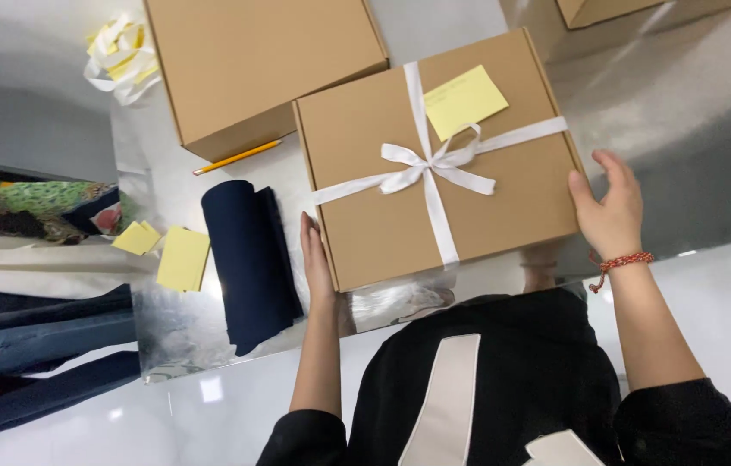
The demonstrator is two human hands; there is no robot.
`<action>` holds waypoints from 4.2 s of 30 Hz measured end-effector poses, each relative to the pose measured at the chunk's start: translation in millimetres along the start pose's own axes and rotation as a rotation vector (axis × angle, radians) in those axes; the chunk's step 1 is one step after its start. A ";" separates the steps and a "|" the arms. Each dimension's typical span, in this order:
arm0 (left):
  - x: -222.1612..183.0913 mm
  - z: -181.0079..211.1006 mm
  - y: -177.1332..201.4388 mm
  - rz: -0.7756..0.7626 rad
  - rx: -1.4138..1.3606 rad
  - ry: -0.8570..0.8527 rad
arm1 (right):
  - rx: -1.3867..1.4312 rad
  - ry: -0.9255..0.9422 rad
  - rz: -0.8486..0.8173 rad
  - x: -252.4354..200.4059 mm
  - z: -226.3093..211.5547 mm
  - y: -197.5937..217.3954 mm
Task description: Tying a ribbon on a gift box, writing a note, and bagging a garment before placing it in a shipping box.
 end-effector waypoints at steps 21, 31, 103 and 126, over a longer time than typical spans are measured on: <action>-108.1 166.6 -50.7 -0.101 -0.150 0.423 | 0.937 -1.100 -0.083 1.9 -62.2 67.9; -153.8 330.5 -91.3 -0.224 -0.266 0.191 | 1.120 -0.839 0.034 98.7 -145.2 156.5; -49.6 -13.7 -222.6 -0.095 1.320 -0.397 | -0.321 0.264 -0.708 127.7 36.9 -116.1; -47.8 17.6 -204.1 -0.082 1.254 -0.520 | -0.198 0.327 -0.481 92.7 -47.9 -197.0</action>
Point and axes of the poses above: each hand's wrist, its own x-axis towards the middle knuckle, its own y-axis out of the back of the hand, z = x × y, the point moved 2 cm from there along x, towards the middle knuckle, and after that the axes turned 14 degrees about z, right-handed, at the moved point
